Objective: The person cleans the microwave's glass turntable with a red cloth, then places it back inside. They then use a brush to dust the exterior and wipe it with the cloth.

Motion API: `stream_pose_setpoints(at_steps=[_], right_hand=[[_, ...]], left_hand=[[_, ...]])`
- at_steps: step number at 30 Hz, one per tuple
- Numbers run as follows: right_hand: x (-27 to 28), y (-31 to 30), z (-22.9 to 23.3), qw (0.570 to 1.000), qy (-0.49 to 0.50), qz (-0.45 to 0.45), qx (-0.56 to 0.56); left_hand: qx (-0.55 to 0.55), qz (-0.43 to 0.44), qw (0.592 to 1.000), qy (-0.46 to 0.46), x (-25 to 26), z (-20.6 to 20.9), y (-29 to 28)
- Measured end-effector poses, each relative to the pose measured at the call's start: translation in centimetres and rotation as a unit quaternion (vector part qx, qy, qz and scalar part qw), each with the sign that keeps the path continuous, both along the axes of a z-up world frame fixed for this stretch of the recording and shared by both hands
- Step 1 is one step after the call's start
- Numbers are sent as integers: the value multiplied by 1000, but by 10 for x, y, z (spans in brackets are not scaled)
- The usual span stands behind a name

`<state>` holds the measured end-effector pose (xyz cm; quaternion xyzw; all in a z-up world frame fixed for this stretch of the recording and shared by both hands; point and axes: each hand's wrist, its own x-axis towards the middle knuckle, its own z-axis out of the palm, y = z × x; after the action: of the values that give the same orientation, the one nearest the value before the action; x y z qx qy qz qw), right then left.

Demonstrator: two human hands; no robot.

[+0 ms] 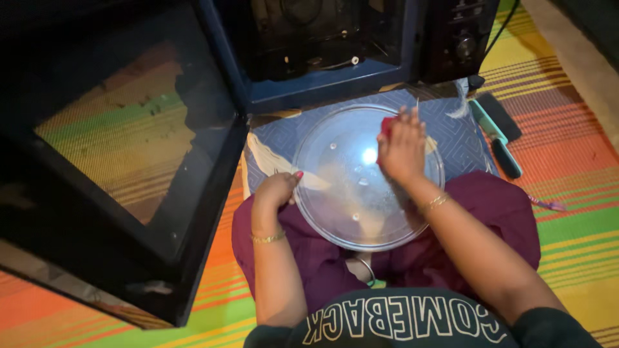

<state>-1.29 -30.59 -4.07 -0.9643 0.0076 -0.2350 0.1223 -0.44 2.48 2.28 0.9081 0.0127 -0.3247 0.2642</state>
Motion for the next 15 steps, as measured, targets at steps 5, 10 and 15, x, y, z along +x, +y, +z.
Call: stream_pose_setpoints(at_steps=[5,10,15], right_hand=[[-48,78,19,995,-23,102,5],[-69,147,50,939,24,334,83],[-31,163,52,936,4,350,30]], left_hand=[[5,84,970,-227,-1,-13,-13],[-64,166,937,-300,12,-20,-36],[-120,192,948,-225,22,-15,-29]])
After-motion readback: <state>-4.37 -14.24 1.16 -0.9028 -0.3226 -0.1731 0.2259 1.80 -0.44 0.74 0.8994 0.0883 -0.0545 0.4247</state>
